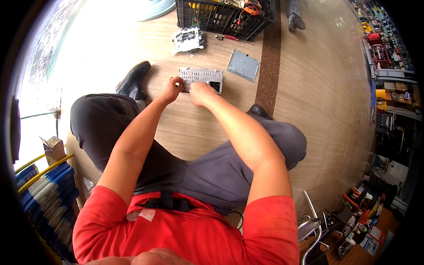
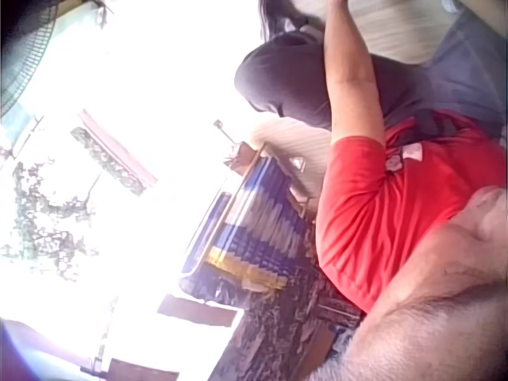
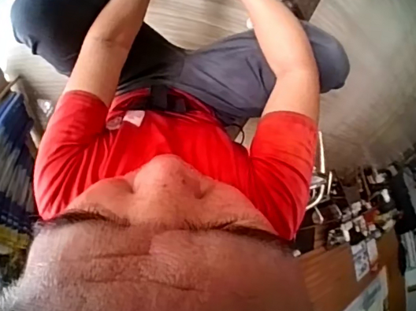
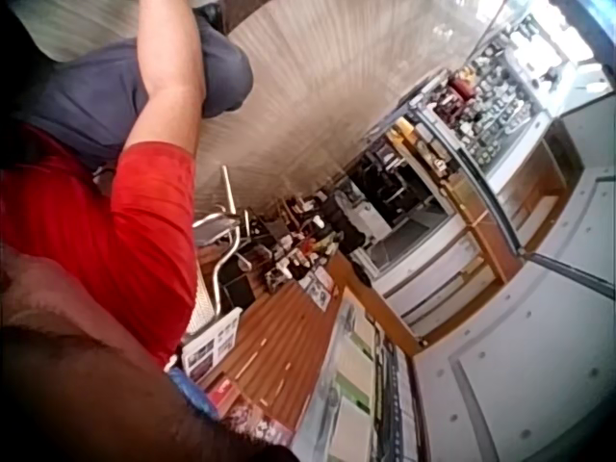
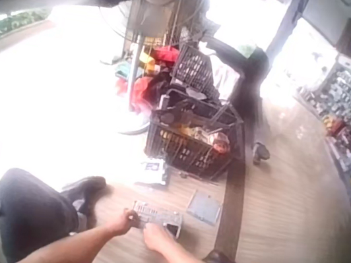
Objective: The person sits on the floor and uses a screwdriver to work on the metal chassis of an electronic device, removing a small circuit board and manipulating internal wires.
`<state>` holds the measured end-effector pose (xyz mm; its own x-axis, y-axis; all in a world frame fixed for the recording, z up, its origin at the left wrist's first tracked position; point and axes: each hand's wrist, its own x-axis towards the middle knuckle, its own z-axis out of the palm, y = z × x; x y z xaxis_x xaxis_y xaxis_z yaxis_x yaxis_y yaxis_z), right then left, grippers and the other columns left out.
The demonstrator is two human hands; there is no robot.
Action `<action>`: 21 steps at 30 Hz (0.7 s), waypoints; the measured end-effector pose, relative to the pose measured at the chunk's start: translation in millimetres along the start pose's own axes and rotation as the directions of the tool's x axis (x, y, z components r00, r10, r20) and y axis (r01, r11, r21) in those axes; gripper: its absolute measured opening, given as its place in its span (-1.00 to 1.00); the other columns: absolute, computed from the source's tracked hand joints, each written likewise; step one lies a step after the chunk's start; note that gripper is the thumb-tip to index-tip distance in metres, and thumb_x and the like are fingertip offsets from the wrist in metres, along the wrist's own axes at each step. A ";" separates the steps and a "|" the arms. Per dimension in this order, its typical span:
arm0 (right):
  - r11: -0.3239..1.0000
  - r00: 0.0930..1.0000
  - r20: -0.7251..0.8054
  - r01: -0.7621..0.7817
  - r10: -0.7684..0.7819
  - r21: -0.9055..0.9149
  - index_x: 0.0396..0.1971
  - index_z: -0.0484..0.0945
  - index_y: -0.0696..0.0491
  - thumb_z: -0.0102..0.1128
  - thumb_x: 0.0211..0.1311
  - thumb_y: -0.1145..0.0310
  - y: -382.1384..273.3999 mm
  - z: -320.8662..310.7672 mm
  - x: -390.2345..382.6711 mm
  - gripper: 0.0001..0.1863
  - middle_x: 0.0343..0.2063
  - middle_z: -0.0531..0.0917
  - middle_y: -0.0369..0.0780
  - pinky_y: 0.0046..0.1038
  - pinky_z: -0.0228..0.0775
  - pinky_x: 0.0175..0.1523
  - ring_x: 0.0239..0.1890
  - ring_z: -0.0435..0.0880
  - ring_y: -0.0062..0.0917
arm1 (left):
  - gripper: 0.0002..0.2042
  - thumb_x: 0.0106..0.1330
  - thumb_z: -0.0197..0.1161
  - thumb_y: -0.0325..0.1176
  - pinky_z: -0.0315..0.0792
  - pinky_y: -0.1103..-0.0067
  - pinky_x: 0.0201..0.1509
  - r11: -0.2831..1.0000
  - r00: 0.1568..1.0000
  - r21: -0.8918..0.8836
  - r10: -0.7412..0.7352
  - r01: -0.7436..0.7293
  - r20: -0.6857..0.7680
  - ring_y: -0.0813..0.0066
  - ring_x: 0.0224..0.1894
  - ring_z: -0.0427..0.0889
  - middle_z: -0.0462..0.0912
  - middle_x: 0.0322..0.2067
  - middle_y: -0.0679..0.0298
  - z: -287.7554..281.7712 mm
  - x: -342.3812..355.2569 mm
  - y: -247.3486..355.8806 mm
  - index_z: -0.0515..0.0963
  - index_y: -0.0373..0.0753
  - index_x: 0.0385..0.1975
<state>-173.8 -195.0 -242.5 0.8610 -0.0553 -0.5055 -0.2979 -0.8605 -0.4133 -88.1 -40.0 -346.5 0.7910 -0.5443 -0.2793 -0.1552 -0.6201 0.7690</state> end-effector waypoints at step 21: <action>0.811 0.978 -0.117 0.074 -0.173 -0.580 -0.21 0.72 0.07 0.06 0.25 0.39 -29.6 -13.3 -2.0 -0.74 -0.10 0.72 -0.06 -0.31 0.60 -0.07 -0.04 0.73 -0.35 | -0.85 0.08 0.40 -0.36 0.49 0.26 0.02 1.000 1.000 -0.030 0.002 -0.001 0.011 0.00 -0.09 0.62 0.64 -0.23 -0.01 -0.1 1.3 -0.8 0.67 -0.11 -0.34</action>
<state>-161.1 -176.1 -219.2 0.9419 0.0350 -0.3340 0.0606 -0.9959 0.0665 -86.9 -40.1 -347.4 0.7841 -0.5516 -0.2844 -0.1383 -0.6020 0.7864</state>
